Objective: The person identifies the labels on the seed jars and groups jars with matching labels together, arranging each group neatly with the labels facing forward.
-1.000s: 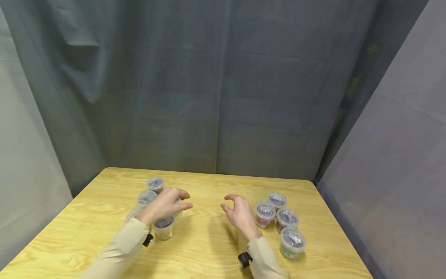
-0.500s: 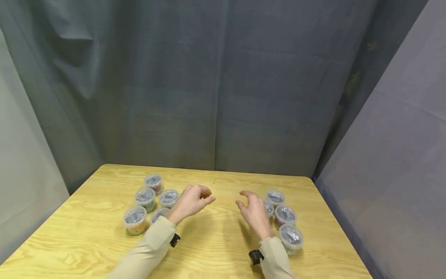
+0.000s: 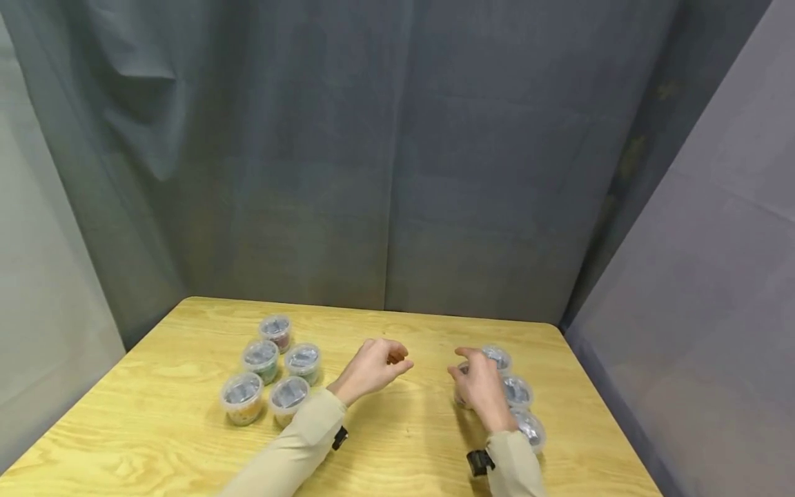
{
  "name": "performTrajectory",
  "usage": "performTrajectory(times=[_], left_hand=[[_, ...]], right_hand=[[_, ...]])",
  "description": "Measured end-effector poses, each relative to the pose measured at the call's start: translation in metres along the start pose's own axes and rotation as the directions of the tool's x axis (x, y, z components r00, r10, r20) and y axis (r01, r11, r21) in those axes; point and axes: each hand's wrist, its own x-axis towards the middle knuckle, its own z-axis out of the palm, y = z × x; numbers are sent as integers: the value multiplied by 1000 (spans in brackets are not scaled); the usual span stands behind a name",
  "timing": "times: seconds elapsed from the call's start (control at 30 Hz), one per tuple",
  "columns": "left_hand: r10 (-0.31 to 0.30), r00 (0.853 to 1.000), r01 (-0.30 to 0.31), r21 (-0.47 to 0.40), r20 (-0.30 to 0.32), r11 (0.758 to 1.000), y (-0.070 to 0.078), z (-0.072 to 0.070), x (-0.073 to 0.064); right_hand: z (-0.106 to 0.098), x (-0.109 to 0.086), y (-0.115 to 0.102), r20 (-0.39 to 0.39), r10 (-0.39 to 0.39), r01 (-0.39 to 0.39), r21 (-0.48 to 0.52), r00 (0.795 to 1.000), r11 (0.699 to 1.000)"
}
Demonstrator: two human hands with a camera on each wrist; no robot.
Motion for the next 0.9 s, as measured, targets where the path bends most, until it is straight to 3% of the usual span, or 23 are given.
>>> performTrajectory(times=[0.1, 0.3, 0.5, 0.63, 0.9], left_hand=[[40, 999, -40, -1, 14, 999, 1, 7, 5], [94, 994, -95, 3, 58, 996, 2, 22, 13], [123, 985, -123, -12, 123, 992, 4, 38, 21], [158, 980, -161, 18, 119, 987, 8, 49, 29], [200, 970, -210, 64, 136, 976, 21, 74, 32]], right_hand=[[-7, -1, 6, -36, -9, 8, -42, 999, 999], [-22, -5, 20, -36, 25, -27, -52, 999, 998], [-37, -5, 37, 51, 98, -95, -51, 994, 994], [-43, -2, 44, 121, 148, -141, -66, 982, 988], [-37, -4, 49, 145, 72, -60, -82, 987, 995]])
